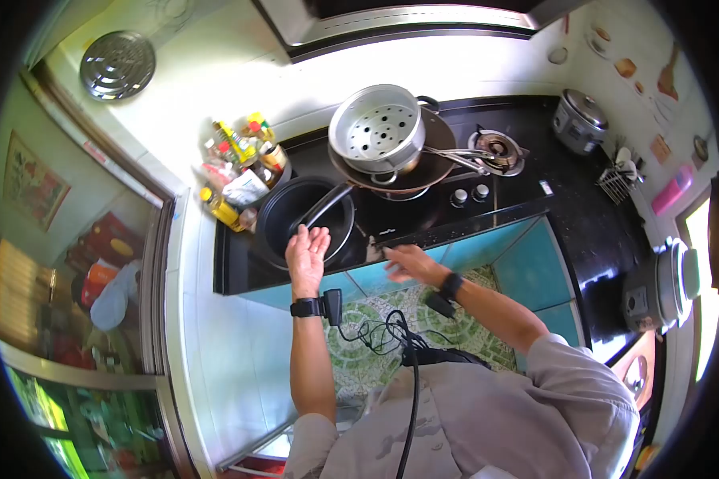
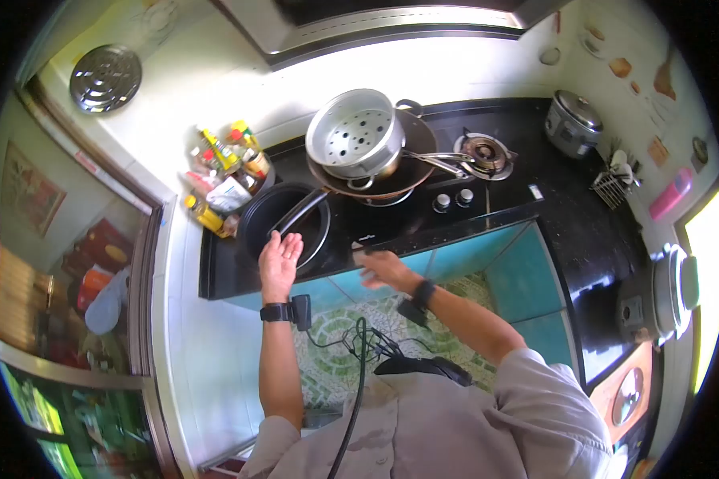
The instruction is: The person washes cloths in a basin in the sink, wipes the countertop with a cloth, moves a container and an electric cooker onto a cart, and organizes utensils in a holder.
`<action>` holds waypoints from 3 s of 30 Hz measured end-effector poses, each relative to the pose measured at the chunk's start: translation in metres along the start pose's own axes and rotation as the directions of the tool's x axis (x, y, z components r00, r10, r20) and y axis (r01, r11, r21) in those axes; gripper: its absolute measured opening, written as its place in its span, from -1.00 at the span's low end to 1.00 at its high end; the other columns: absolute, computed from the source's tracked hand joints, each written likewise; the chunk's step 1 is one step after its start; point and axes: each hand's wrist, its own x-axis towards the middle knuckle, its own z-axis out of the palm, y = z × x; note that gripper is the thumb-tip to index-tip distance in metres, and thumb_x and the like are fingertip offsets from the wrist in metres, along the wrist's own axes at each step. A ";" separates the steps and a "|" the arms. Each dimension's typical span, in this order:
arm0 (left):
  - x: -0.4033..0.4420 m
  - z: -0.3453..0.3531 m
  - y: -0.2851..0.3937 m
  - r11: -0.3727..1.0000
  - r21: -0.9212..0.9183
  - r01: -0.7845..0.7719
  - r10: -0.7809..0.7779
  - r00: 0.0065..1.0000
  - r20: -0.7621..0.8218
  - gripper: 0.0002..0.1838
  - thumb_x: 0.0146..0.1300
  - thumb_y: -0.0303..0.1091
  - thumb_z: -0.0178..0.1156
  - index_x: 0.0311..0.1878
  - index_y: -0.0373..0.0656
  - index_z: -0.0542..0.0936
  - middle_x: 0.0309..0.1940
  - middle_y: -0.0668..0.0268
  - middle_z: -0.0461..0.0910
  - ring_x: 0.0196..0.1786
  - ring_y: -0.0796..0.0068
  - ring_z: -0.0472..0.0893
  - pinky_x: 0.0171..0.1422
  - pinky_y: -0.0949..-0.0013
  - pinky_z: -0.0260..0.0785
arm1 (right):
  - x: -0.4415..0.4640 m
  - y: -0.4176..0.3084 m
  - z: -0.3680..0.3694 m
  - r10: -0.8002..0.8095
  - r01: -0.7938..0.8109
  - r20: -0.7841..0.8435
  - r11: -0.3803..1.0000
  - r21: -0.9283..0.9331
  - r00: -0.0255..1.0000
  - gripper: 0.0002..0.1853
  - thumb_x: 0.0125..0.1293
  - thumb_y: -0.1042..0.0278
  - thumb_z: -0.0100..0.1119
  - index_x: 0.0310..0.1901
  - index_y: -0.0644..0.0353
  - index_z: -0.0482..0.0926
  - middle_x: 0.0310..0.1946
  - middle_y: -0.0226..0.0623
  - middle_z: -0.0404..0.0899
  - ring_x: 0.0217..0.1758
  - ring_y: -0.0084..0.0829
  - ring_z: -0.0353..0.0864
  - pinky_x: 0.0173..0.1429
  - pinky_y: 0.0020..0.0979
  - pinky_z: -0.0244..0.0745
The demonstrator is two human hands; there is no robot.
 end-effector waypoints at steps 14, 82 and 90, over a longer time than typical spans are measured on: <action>0.056 -0.001 0.025 0.956 0.171 -0.237 0.247 0.968 -0.036 -0.53 0.31 -0.29 0.13 0.13 -0.41 0.29 -0.04 0.03 0.40 0.04 0.07 0.51 0.19 0.17 0.43 | -0.262 0.088 -0.238 -0.141 0.155 -0.675 0.987 -0.040 0.724 -0.71 0.30 0.18 0.13 -0.39 0.29 0.52 -0.52 -0.34 0.51 -0.51 -0.50 0.49 -0.41 -0.46 0.47; 0.282 0.639 -0.679 0.354 0.725 -0.591 -0.225 0.698 0.680 -0.54 0.14 -0.35 0.20 0.13 -0.16 0.42 0.02 0.10 0.48 -0.16 0.17 0.55 -0.08 0.21 0.42 | -0.265 -0.144 -0.493 0.127 0.576 -0.984 0.799 0.175 0.123 -0.62 0.35 0.10 -0.01 -0.03 0.28 0.48 -0.46 -0.51 0.50 -0.55 -0.73 0.36 -0.54 -0.71 0.15; 0.289 0.688 -0.719 -0.011 0.754 -0.656 -0.248 0.733 0.634 -0.30 0.09 -0.20 0.25 0.32 -0.07 0.27 0.24 -0.02 0.30 0.23 -0.12 0.35 0.26 -0.03 0.21 | -0.284 -0.118 -0.488 0.153 0.643 -0.988 0.756 0.121 0.006 -0.62 0.41 0.11 -0.09 0.01 0.27 0.48 -0.12 -0.38 0.54 -0.06 -0.55 0.49 0.04 -0.48 0.35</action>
